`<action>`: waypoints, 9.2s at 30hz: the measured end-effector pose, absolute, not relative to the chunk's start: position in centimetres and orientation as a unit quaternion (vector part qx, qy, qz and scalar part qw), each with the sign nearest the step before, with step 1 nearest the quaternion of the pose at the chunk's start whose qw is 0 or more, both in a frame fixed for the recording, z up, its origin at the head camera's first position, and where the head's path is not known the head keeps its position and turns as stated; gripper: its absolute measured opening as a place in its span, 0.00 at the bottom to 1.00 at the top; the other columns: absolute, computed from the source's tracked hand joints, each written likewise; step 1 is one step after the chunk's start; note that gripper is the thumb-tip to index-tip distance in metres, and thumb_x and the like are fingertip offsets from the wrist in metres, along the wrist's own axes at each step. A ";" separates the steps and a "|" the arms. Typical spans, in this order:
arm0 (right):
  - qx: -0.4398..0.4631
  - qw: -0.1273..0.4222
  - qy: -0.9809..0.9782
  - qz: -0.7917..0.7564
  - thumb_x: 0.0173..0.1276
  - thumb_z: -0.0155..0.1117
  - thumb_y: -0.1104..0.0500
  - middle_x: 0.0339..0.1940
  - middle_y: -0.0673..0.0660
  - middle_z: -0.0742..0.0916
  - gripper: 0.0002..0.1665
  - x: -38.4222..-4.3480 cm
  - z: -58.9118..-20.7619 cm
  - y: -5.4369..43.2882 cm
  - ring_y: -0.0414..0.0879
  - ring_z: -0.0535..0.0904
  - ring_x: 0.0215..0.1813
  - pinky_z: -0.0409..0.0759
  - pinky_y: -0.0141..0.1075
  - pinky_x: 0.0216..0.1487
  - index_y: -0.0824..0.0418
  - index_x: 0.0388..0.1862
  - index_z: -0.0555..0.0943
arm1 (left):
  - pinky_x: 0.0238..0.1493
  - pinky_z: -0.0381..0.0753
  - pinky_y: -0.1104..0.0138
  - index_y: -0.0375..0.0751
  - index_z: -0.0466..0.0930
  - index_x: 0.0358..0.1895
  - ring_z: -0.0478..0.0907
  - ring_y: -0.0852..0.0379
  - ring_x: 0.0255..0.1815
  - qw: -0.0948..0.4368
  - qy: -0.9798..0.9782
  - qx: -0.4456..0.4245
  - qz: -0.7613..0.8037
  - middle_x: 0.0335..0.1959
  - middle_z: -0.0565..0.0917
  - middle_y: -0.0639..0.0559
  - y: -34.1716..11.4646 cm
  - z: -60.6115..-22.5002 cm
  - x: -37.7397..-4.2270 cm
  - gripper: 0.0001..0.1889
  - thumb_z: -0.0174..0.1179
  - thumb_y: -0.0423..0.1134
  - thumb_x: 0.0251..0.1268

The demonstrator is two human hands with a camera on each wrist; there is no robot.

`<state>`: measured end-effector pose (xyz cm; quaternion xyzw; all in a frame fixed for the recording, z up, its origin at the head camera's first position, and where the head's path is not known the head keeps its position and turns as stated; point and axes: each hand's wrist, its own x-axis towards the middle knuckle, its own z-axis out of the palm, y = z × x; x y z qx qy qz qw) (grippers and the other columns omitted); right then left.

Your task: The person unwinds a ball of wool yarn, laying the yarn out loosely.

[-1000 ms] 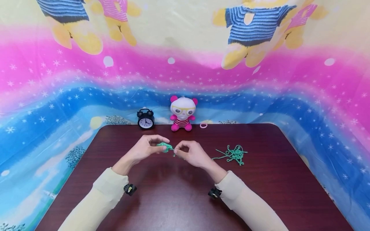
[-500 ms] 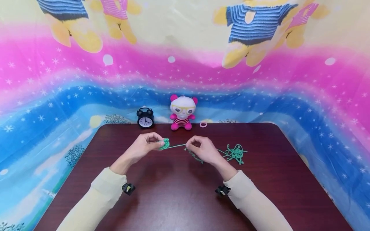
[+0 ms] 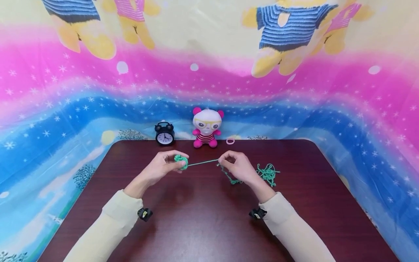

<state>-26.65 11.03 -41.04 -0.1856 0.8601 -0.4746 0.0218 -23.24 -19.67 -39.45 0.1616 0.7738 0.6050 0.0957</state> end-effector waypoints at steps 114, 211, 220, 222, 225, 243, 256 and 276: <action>0.048 -0.098 0.866 -0.489 0.75 0.55 0.41 0.38 0.31 0.79 0.27 -27.9 -40.9 32.8 0.29 0.75 0.43 0.82 0.26 0.34 0.62 0.57 0.79 | 0.52 0.86 0.60 0.35 0.83 0.54 0.87 0.56 0.43 0.072 0.781 0.095 0.613 0.43 0.88 0.50 -21.7 -39.8 -23.0 0.18 0.67 0.42 0.66; -0.268 0.040 0.834 -0.481 0.67 0.69 0.53 0.38 0.48 0.89 0.09 -24.6 -41.1 7.1 0.41 0.84 0.38 0.83 0.37 0.36 0.49 0.45 0.85 | 0.42 0.86 0.64 0.39 0.82 0.56 0.86 0.55 0.37 0.072 0.810 0.123 0.569 0.41 0.88 0.45 -19.9 -39.7 -23.0 0.19 0.69 0.42 0.63; -0.291 0.049 0.821 -0.489 0.68 0.69 0.52 0.36 0.49 0.89 0.14 -24.3 -40.9 5.9 0.43 0.84 0.34 0.82 0.36 0.30 0.57 0.47 0.85 | 0.39 0.85 0.65 0.42 0.83 0.54 0.85 0.56 0.35 0.072 0.812 0.130 0.564 0.41 0.88 0.45 -19.6 -39.8 -23.0 0.17 0.69 0.42 0.63; -0.294 0.049 0.820 -0.489 0.68 0.69 0.52 0.35 0.50 0.89 0.14 -24.4 -41.0 5.6 0.43 0.84 0.32 0.82 0.36 0.30 0.57 0.47 0.85 | 0.39 0.85 0.65 0.42 0.83 0.54 0.85 0.56 0.35 0.072 0.811 0.132 0.566 0.41 0.88 0.45 -19.6 -39.8 -23.0 0.17 0.69 0.42 0.63; -0.294 0.046 0.822 -0.486 0.68 0.69 0.52 0.35 0.49 0.89 0.12 -24.5 -41.3 5.2 0.43 0.84 0.33 0.83 0.35 0.32 0.55 0.46 0.85 | 0.39 0.85 0.65 0.41 0.83 0.54 0.85 0.56 0.35 0.074 0.809 0.134 0.567 0.41 0.88 0.45 -19.5 -39.8 -23.0 0.18 0.69 0.42 0.63; -0.277 0.036 0.843 -0.460 0.69 0.68 0.51 0.30 0.47 0.87 0.03 -24.9 -41.7 5.0 0.46 0.82 0.28 0.80 0.38 0.31 0.47 0.37 0.85 | 0.45 0.88 0.58 0.38 0.82 0.56 0.86 0.55 0.36 0.086 0.795 0.144 0.582 0.44 0.88 0.42 -19.3 -39.7 -23.1 0.20 0.69 0.41 0.63; -0.233 0.002 0.852 -0.468 0.71 0.66 0.51 0.29 0.48 0.86 0.03 -25.9 -41.0 7.9 0.45 0.80 0.30 0.79 0.39 0.36 0.47 0.39 0.84 | 0.52 0.86 0.59 0.42 0.81 0.62 0.87 0.53 0.44 0.089 0.786 0.130 0.598 0.57 0.82 0.40 -19.6 -39.5 -23.1 0.23 0.69 0.42 0.63; -0.177 -0.016 0.850 -0.495 0.73 0.63 0.50 0.38 0.54 0.87 0.09 -27.3 -40.1 11.8 0.54 0.82 0.35 0.83 0.40 0.35 0.53 0.43 0.84 | 0.49 0.87 0.63 0.36 0.79 0.57 0.87 0.57 0.41 0.073 0.778 0.126 0.611 0.47 0.85 0.41 -20.0 -39.8 -23.1 0.18 0.67 0.34 0.64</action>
